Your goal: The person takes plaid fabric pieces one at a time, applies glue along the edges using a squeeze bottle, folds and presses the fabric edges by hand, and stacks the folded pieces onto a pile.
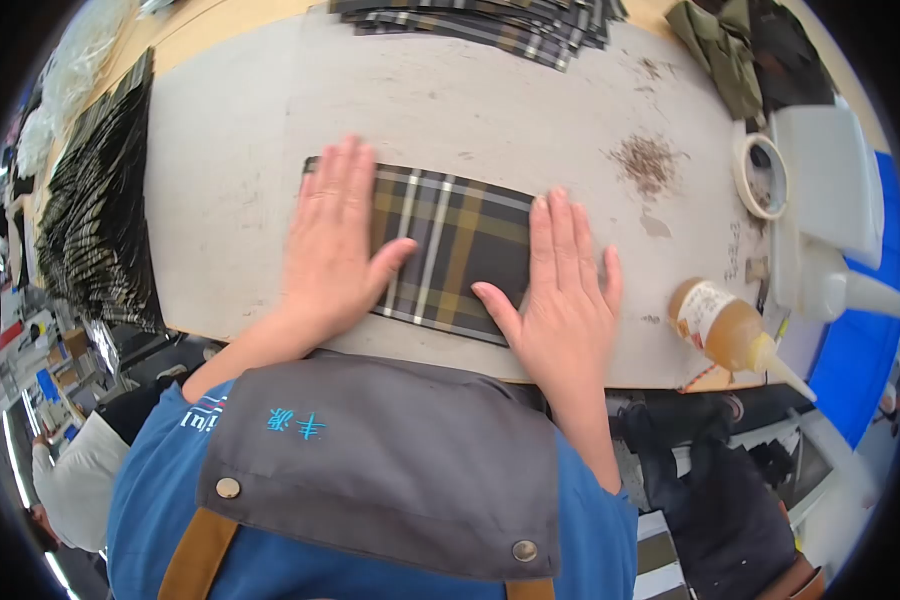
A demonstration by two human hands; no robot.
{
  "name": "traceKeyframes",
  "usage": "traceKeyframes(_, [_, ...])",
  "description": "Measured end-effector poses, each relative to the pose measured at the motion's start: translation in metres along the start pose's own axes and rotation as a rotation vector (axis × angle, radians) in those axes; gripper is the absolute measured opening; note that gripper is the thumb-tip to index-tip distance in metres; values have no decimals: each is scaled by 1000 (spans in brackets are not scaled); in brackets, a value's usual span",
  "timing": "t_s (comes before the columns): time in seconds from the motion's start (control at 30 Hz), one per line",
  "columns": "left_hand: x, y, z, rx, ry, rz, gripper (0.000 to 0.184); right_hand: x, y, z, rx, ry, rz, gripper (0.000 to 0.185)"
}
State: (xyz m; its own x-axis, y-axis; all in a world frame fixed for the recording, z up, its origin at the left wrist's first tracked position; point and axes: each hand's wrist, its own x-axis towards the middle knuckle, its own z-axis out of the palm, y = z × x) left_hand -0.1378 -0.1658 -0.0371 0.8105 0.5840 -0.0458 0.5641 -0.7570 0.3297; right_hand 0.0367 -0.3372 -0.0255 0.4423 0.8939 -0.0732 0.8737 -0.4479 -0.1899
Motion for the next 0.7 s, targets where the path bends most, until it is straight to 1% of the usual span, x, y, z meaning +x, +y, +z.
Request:
traceKeyframes(0.03, [-2,-4,0,40,36,-64,91,0,1,-1,-4,3,-1,92])
traceKeyframes(0.07, [-4,-7,-2,26,31,-39,91,0,2,-2,-18,1,-20,91])
traceKeyframes(0.1, [-6,-11,-4,90,24,-90,88,-1,6,0,-31,4,7,91])
traceKeyframes(0.13, [-8,-16,-7,157,20,-141,86,-2,11,4,103,71,32,89])
traceKeyframes(0.17, [-8,-21,-9,150,19,-114,86,-3,15,6,239,142,56,87])
traceKeyframes(0.2, [-8,-27,-11,148,37,-101,83,-3,21,4,314,259,65,79])
traceKeyframes(0.23, [-7,-28,-11,147,54,-93,81,-4,27,5,306,265,82,79])
traceKeyframes(0.27, [1,-22,-18,149,136,7,74,-4,32,8,471,334,115,75])
traceKeyframes(0.3, [10,-16,-25,144,130,18,74,-6,35,10,638,402,146,70])
traceKeyframes(0.37, [30,-4,-33,-81,-1,170,68,-6,37,10,628,420,133,68])
traceKeyframes(0.4, [41,5,-31,-121,78,219,57,-5,36,10,623,442,115,65])
traceKeyframes(0.43, [49,8,-35,-114,70,250,57,-5,36,8,623,465,140,65])
traceKeyframes(0.5, [67,18,-43,-49,-164,333,50,-8,36,5,600,448,129,62])
traceKeyframes(0.53, [73,22,-45,-129,-251,268,37,-9,37,5,600,475,167,62])
traceKeyframes(0.57, [77,23,-47,-116,-268,306,37,-9,38,6,593,468,144,63])
traceKeyframes(0.6, [80,22,-49,-159,-346,282,32,-11,38,5,587,460,116,64])
traceKeyframes(0.63, [83,20,-52,-200,-420,252,27,-11,36,1,588,487,143,64])
traceKeyframes(0.67, [82,17,-53,-260,-384,322,24,-11,35,-5,603,439,96,65])
traceKeyframes(0.7, [81,15,-56,-241,-382,349,24,-10,34,-8,616,392,42,66])
